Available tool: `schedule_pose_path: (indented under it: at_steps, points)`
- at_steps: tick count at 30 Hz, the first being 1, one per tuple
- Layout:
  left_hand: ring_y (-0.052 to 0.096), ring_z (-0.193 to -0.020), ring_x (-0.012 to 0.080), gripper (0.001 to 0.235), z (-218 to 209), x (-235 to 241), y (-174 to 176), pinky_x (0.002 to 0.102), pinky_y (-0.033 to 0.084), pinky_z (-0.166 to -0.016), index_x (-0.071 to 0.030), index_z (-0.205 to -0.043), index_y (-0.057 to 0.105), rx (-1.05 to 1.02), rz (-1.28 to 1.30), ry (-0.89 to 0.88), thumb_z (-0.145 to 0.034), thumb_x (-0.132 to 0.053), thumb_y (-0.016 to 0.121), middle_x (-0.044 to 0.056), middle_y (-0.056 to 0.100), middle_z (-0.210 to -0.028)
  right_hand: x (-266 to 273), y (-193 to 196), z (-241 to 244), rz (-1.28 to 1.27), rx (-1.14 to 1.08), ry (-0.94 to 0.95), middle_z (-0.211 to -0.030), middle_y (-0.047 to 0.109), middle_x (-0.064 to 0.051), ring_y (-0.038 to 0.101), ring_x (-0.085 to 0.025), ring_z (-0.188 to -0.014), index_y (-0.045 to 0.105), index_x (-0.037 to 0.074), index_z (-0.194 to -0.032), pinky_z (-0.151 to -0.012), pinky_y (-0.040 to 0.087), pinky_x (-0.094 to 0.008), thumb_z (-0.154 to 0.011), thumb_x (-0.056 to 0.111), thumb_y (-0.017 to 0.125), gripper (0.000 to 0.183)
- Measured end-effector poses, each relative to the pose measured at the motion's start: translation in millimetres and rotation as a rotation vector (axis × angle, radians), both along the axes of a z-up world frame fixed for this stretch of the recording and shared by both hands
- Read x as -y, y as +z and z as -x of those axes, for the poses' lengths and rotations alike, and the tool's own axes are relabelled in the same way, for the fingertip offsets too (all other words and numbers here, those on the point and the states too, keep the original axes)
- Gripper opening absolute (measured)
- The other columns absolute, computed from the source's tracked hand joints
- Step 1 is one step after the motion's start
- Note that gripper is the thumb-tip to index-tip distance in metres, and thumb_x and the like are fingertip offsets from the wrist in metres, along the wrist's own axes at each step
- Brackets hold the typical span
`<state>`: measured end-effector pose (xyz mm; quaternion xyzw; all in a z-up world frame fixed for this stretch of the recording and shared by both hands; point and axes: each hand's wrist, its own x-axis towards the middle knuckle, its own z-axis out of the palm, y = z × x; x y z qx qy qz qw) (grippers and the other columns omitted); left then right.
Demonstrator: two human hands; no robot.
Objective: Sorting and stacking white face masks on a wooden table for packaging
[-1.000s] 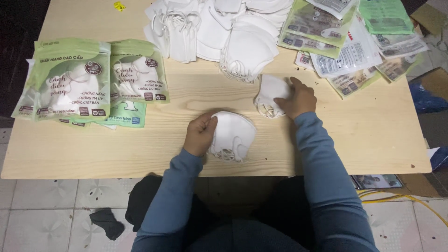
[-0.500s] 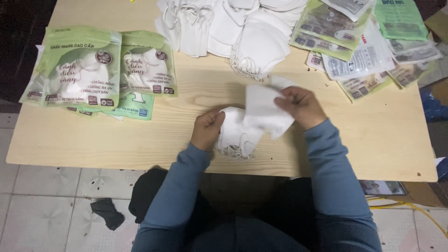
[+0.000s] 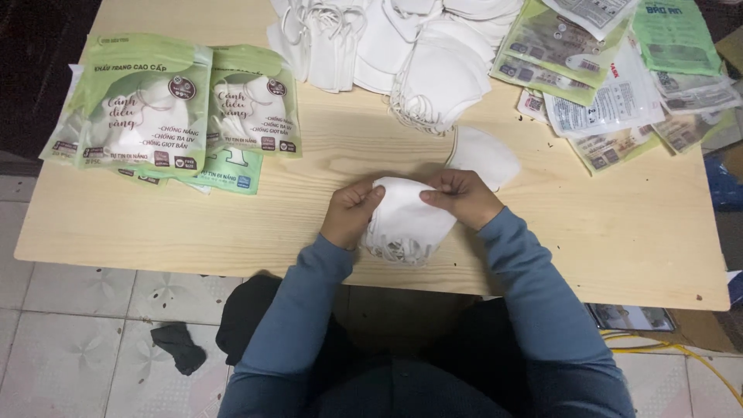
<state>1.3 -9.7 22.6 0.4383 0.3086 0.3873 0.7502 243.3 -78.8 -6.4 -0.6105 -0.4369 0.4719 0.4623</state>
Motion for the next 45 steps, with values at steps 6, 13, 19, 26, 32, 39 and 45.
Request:
schedule_pose_path:
  at_steps: [6,13,19,26,32,39,45]
  points:
    - [0.068,-0.069,0.0148,0.019,3.0,0.8,5.8,0.030,0.060,-0.067,0.006,-0.109,0.073,-0.027,0.044,0.025,-0.098,-0.009,0.068,0.016,0.074,-0.076,0.5,38.5,-42.0,-0.074,0.425,-0.175,-0.083,0.073,-0.010,0.074,-0.024,-0.080,0.076,0.011,-0.107,-0.076,0.056,-0.035,-0.098,0.015,0.068,0.012]
    - [0.056,-0.052,0.0080,0.018,5.8,-4.1,-7.1,0.017,0.047,-0.053,0.004,-0.108,0.074,-0.121,0.045,0.008,-0.097,-0.009,0.070,0.010,0.064,-0.062,4.1,-5.3,-95.5,0.269,1.096,-0.285,-0.135,0.062,-0.016,0.056,-0.040,-0.127,0.055,0.010,-0.148,-0.103,0.050,-0.052,-0.089,0.042,0.076,0.070]
    - [0.068,-0.082,0.0162,0.021,5.2,-10.5,-19.6,0.032,0.059,-0.076,0.002,-0.116,0.073,-0.135,-0.093,-0.003,-0.100,-0.010,0.066,0.019,0.077,-0.091,5.5,24.1,-76.9,0.335,1.042,-0.299,-0.135,0.063,-0.018,0.053,-0.043,-0.128,0.049,0.008,-0.152,-0.104,0.046,-0.060,-0.085,0.037,0.083,0.081]
    - [0.069,-0.083,0.0167,0.021,3.6,-12.1,-30.3,0.032,0.059,-0.077,0.003,-0.113,0.073,-0.199,-0.080,-0.001,-0.100,-0.012,0.066,0.017,0.076,-0.090,4.7,19.9,-78.6,0.320,1.003,-0.374,-0.107,0.075,-0.005,0.065,-0.034,-0.110,0.072,0.017,-0.123,-0.093,0.051,-0.050,-0.077,0.041,0.086,0.054]
    - [0.069,-0.089,0.0185,0.021,3.9,-11.3,-23.3,0.035,0.060,-0.081,0.002,-0.113,0.074,-0.213,-0.101,-0.008,-0.101,-0.013,0.065,0.019,0.076,-0.093,6.8,-18.2,-120.1,0.224,0.807,-0.391,-0.110,0.071,-0.002,0.067,-0.030,-0.110,0.072,0.025,-0.109,-0.095,0.051,-0.044,-0.077,0.040,0.082,0.037]
    - [0.068,-0.091,0.0197,0.024,4.8,-16.1,-28.6,0.037,0.060,-0.082,0.002,-0.116,0.073,-0.225,-0.114,-0.025,-0.102,-0.014,0.064,0.019,0.076,-0.097,16.0,11.6,-106.6,0.124,0.439,-0.471,-0.097,0.069,-0.009,0.065,-0.024,-0.089,0.064,0.009,-0.126,-0.080,0.055,-0.034,-0.077,0.016,0.091,0.056]
    - [0.069,-0.090,0.0191,0.023,6.6,-10.4,-19.6,0.036,0.060,-0.081,0.002,-0.115,0.073,-0.241,-0.112,-0.023,-0.100,-0.014,0.065,0.019,0.076,-0.094,12.1,-2.3,-102.0,0.134,0.974,-0.466,-0.100,0.075,-0.007,0.072,-0.033,-0.096,0.079,0.025,-0.113,-0.085,0.058,-0.042,-0.086,0.028,0.081,0.028]
